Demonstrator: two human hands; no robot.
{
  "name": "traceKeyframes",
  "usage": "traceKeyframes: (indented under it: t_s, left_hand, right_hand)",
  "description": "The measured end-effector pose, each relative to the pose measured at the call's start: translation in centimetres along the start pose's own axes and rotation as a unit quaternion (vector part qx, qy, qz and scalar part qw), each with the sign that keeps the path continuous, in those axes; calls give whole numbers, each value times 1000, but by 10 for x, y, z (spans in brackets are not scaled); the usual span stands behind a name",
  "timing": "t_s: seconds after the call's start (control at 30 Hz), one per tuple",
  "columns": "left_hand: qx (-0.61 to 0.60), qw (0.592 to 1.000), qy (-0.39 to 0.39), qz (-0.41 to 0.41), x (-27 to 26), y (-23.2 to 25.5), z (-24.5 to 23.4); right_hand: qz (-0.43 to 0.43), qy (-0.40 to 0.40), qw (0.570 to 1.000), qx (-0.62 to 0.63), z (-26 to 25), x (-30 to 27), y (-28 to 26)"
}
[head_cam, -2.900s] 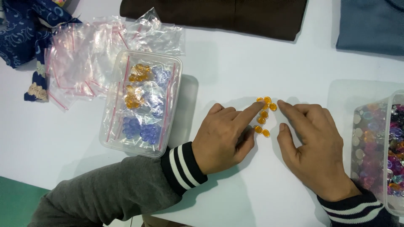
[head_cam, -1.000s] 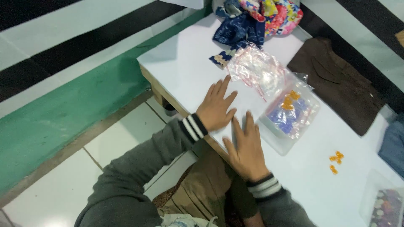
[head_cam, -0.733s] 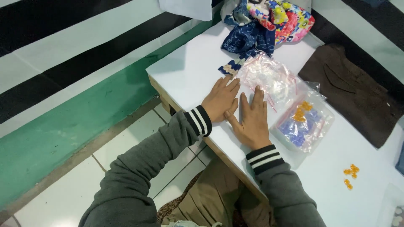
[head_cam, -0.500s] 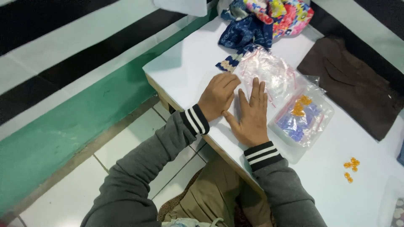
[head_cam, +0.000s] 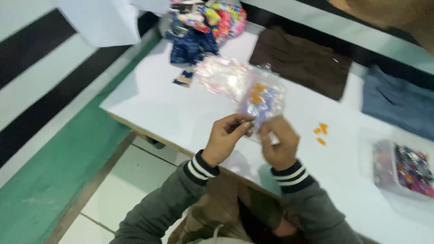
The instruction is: Sorting colored buttons from a mixed container and placing them into small plastic bags
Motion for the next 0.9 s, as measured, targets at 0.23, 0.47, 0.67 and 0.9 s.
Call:
traceKeyframes:
  t_s: [0.23,0.47,0.67,0.9]
  left_hand:
    - [-40,998,-36,-10,68,-39,149]
    - [103,990,84,55,154,-85,211]
    - [264,946,31,184,188,-120,229]
    - [298,935,-37,189,181,-131,238]
  right_hand:
    - [21,22,986,-165,-129,5,50]
    - [53,-7,960,-275,-174,-29,135]
    - [153,1,960,-233,-181,-71,193]
    - [241,19,953,-180,-185,-96,213]
Point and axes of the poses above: each hand's wrist, its own x-axis towards the middle knuckle, its own z-axis out of the palm, y = z × x, the point moved 7 cm from there along x, towards the middle knuckle, and after that the axes turned 12 degrees about -z, right-handed, at the moved point
